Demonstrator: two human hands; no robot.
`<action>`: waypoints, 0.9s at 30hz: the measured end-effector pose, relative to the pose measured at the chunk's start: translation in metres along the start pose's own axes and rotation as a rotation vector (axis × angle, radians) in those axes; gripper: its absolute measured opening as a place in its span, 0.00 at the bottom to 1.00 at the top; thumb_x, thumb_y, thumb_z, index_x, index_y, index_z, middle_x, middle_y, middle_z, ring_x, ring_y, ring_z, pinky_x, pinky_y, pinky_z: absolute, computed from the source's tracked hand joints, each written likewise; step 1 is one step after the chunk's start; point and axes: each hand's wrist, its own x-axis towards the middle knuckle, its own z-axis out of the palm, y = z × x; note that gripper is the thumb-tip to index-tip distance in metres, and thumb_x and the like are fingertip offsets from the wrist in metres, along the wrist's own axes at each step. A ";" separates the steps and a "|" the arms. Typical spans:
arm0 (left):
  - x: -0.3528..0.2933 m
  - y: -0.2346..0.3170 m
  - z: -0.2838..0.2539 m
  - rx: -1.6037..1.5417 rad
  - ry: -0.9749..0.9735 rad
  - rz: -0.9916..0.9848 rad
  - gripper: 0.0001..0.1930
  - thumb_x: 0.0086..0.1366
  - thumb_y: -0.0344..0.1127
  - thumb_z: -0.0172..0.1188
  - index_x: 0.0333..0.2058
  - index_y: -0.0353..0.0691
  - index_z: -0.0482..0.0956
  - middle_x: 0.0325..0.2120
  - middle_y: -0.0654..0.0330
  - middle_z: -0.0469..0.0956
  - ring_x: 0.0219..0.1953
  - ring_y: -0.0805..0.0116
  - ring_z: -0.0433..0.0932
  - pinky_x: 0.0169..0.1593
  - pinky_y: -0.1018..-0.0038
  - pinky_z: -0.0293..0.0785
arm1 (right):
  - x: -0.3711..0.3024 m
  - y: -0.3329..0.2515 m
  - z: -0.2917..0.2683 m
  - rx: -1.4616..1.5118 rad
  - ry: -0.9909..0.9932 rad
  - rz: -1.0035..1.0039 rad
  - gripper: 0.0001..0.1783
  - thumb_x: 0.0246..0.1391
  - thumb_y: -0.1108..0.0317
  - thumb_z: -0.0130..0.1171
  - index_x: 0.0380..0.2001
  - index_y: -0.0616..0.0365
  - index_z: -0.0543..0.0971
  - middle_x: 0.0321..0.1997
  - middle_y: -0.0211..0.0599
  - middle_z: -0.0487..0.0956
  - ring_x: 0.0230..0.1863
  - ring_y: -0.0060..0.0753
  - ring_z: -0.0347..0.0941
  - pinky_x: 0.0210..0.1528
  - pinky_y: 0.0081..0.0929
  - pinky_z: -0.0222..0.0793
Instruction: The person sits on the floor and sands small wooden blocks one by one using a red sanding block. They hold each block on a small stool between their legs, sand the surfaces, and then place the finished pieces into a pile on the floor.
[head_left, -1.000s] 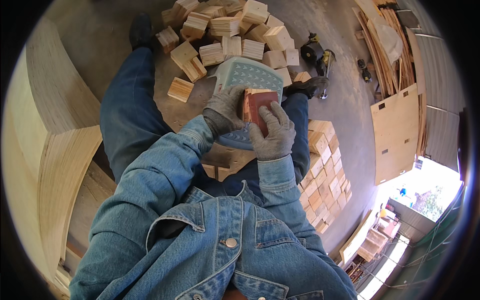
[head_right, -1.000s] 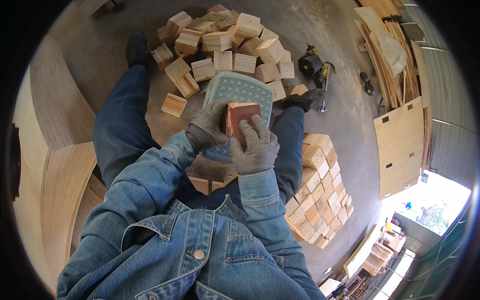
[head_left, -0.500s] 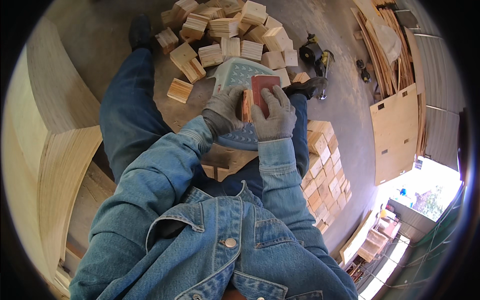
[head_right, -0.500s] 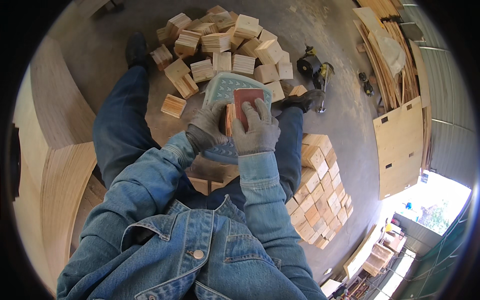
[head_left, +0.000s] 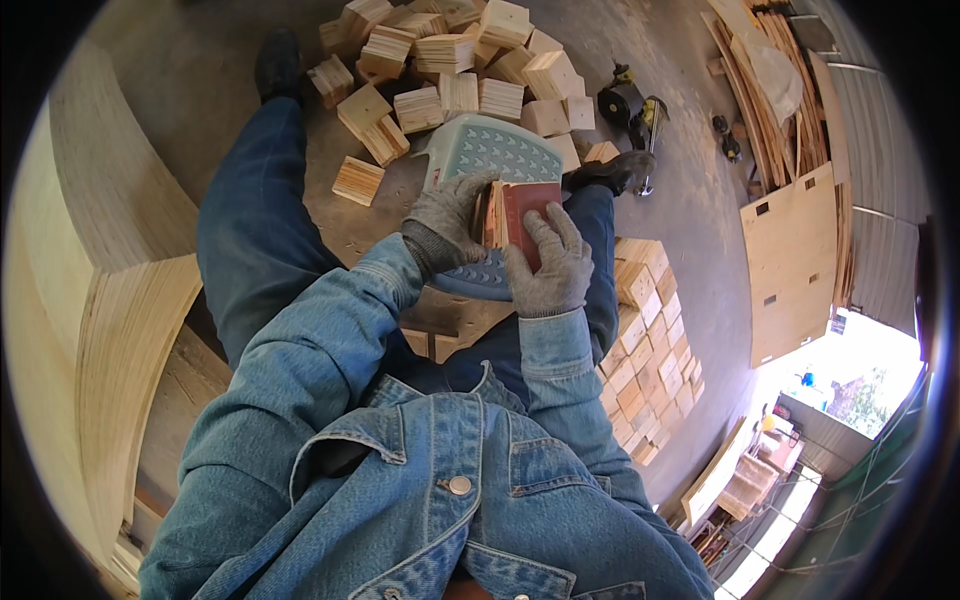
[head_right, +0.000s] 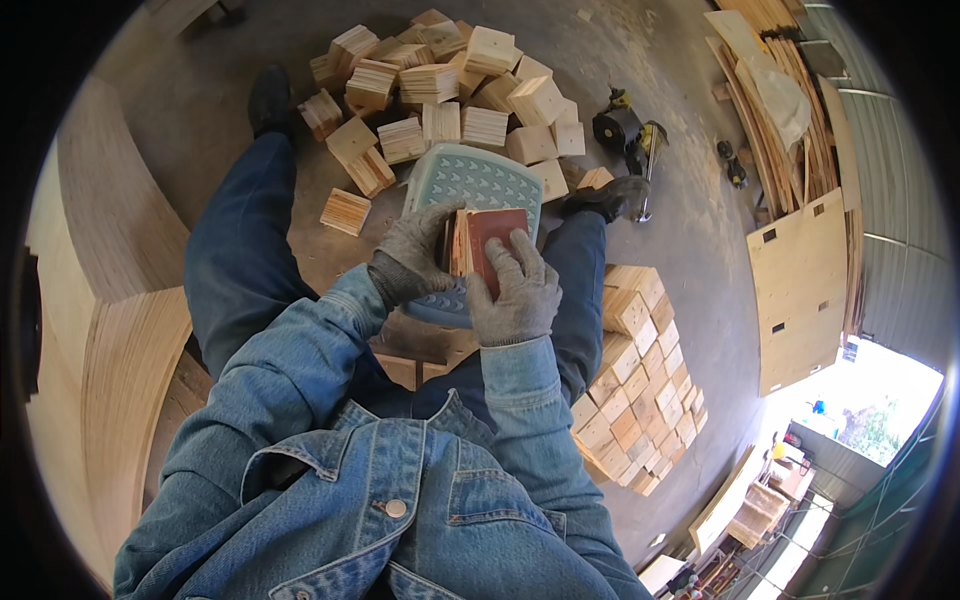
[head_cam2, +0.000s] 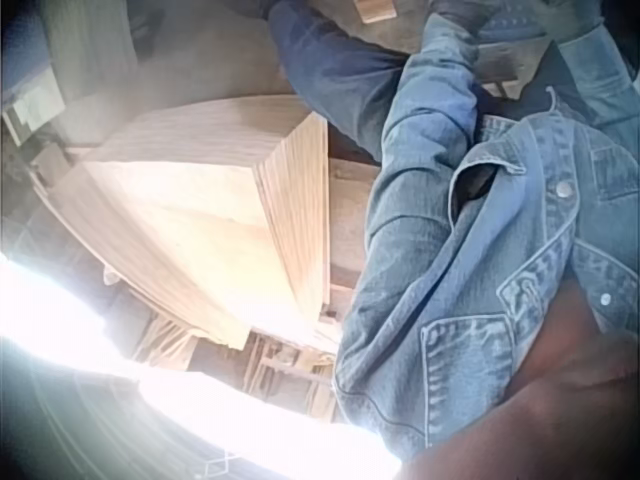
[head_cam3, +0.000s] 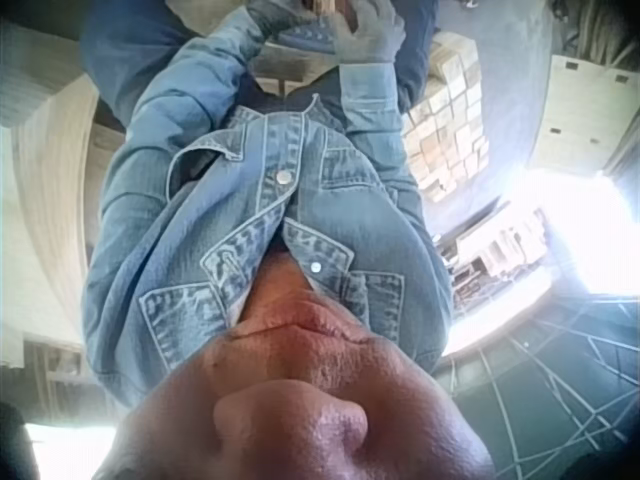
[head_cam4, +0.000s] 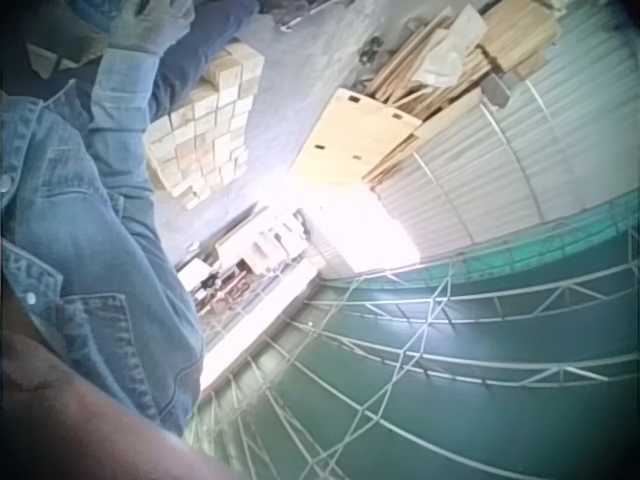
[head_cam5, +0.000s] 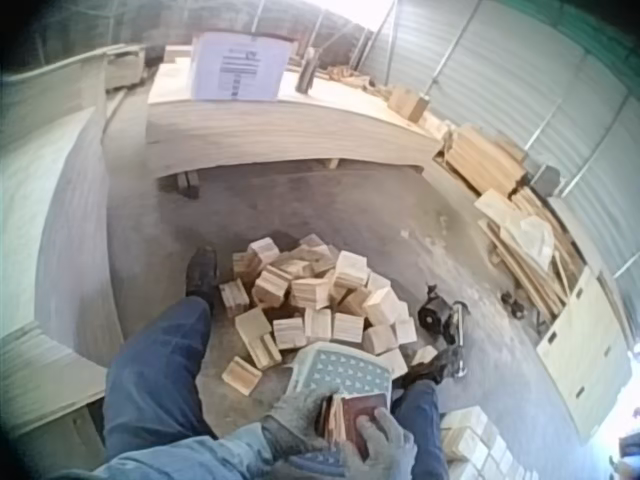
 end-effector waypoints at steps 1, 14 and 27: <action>0.000 -0.005 0.003 -0.051 0.001 0.002 0.55 0.41 0.50 0.86 0.68 0.44 0.68 0.60 0.48 0.76 0.63 0.49 0.77 0.68 0.60 0.74 | 0.001 0.000 0.001 0.008 0.004 -0.001 0.30 0.45 0.59 0.76 0.56 0.42 0.86 0.68 0.41 0.76 0.62 0.56 0.73 0.65 0.53 0.68; 0.003 -0.001 0.003 0.014 -0.007 -0.054 0.58 0.39 0.50 0.85 0.69 0.47 0.65 0.62 0.51 0.74 0.64 0.49 0.74 0.69 0.59 0.71 | 0.061 0.010 0.016 -0.072 -0.030 0.085 0.29 0.49 0.56 0.71 0.58 0.40 0.85 0.70 0.38 0.76 0.62 0.58 0.73 0.67 0.51 0.69; 0.002 0.004 -0.001 0.047 0.023 -0.017 0.51 0.39 0.45 0.85 0.65 0.46 0.71 0.58 0.51 0.78 0.60 0.47 0.78 0.66 0.57 0.76 | -0.011 -0.004 -0.007 -0.027 -0.054 0.036 0.31 0.48 0.58 0.75 0.58 0.44 0.85 0.70 0.43 0.74 0.63 0.56 0.72 0.67 0.52 0.67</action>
